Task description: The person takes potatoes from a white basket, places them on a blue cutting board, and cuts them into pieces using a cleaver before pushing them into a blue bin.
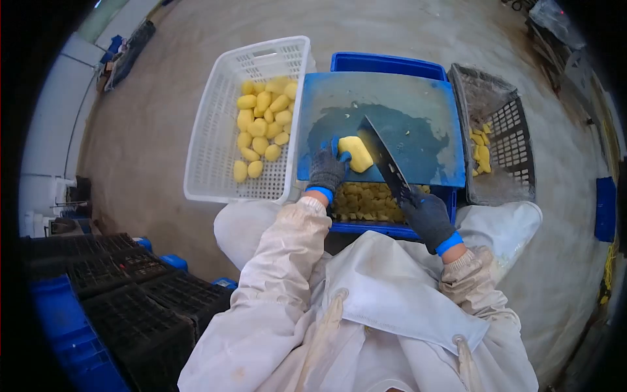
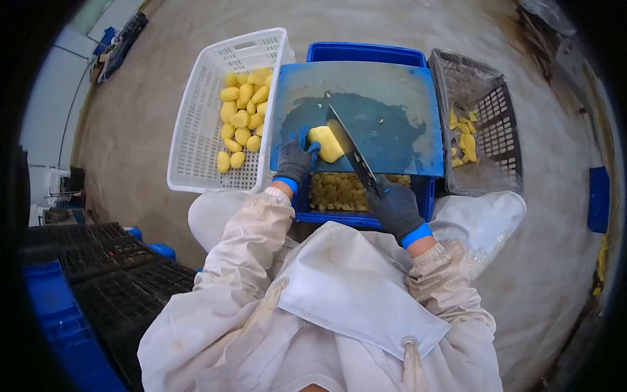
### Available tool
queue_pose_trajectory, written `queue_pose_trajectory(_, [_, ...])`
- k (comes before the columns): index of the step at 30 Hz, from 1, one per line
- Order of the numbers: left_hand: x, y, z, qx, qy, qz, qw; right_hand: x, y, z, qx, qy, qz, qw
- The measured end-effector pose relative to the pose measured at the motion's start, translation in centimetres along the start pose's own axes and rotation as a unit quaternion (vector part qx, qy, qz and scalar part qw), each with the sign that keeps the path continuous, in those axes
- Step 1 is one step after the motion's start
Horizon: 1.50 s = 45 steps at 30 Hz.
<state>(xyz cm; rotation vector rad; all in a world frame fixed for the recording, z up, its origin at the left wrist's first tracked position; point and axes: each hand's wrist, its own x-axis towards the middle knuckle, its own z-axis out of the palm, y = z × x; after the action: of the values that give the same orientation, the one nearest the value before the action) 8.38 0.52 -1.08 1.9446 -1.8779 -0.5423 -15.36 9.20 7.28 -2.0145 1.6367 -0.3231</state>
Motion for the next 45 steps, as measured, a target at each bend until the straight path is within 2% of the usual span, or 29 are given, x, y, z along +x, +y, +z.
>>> queue_pose_trajectory(2, [-1.2, 0.2, 0.2, -0.051, -0.001, -0.020, 0.999, 0.9, 0.4, 1.0, -0.039, -0.008, -0.026, 0.999])
queue_pose_trajectory(4, [-1.2, -0.4, 0.8, -0.053, 0.021, 0.005, 0.998, 1.3, 0.5, 1.6, -0.076, -0.013, -0.052, 0.996])
queue_pose_trajectory(7, [-1.4, 0.1, 0.4, -0.070, 0.011, -0.017, 0.997, 1.7, -1.0, 1.3, -0.064, -0.007, -0.025, 0.998])
queue_pose_trajectory(9, [-1.4, 0.1, 0.6, -0.032, 0.019, -0.018, 0.999, 2.0, -1.5, 1.5, -0.076, -0.056, 0.031, 0.995])
queue_pose_trajectory(13, [-1.5, -0.1, 0.7, -0.060, 0.020, -0.009, 0.998, 2.6, -1.8, 2.9, -0.075, -0.077, 0.021, 0.994])
queue_pose_trajectory(16, [-1.2, 0.3, 0.4, -0.059, -0.004, -0.020, 0.998, 4.8, -0.5, 5.1, -0.083, -0.055, 0.006, 0.995])
queue_pose_trajectory(19, [-1.2, -0.3, 0.8, -0.030, 0.017, -0.012, 0.999, 5.8, -0.8, 4.8, -0.062, -0.028, -0.032, 0.997])
queue_pose_trajectory(21, [-1.7, -0.6, 1.3, -0.059, 0.032, 0.006, 0.998, 4.0, -2.1, 3.3, -0.058, -0.016, 0.006, 0.998])
queue_pose_trajectory(25, [-1.5, -0.7, 1.2, -0.037, 0.038, 0.025, 0.998, 2.2, -3.9, 1.1, -0.057, -0.030, 0.002, 0.998])
queue_pose_trajectory(28, [-1.5, -0.2, 0.6, -0.049, 0.026, 0.011, 0.998, 2.3, -3.5, 1.1, -0.069, -0.080, 0.024, 0.994])
queue_pose_trajectory(34, [-1.6, -0.1, 0.9, -0.066, 0.018, -0.010, 0.998, 3.5, -2.6, 2.8, -0.079, -0.088, 0.012, 0.993])
queue_pose_trajectory(36, [-1.6, 0.4, 0.4, -0.047, 0.010, -0.027, 0.998, 4.5, -1.6, 5.3, -0.118, -0.064, -0.077, 0.988])
queue_pose_trajectory(37, [-1.5, 0.3, 0.2, -0.044, 0.011, -0.024, 0.999, 5.0, -1.7, 5.7, -0.115, -0.061, -0.077, 0.988])
queue_pose_trajectory(39, [-1.6, -0.3, 0.5, -0.063, 0.001, 0.000, 0.998, 5.1, -3.3, 5.6, -0.091, -0.048, 0.004, 0.995])
queue_pose_trajectory(40, [-1.7, -0.6, 0.6, -0.061, 0.000, 0.005, 0.998, 4.3, -3.5, 5.0, -0.088, -0.044, 0.007, 0.995])
queue_pose_trajectory(42, [-0.3, -1.1, 0.1, 0.059, -0.010, 0.060, 0.996, 3.2, -3.2, 2.6, 0.046, 0.046, -0.016, 0.998])
queue_pose_trajectory(43, [0.4, -1.6, -0.2, 0.094, -0.008, 0.117, 0.989, 2.1, -2.7, 1.8, 0.066, 0.074, -0.006, 0.995])
queue_pose_trajectory(44, [0.9, -1.3, -0.8, 0.090, -0.015, 0.119, 0.989, 1.0, -1.9, 0.8, 0.065, 0.072, 0.002, 0.995])
queue_pose_trajectory(45, [1.7, -0.3, -1.9, 0.164, -0.047, 0.202, 0.965, 0.0, -1.1, -0.3, 0.083, 0.089, -0.021, 0.992])
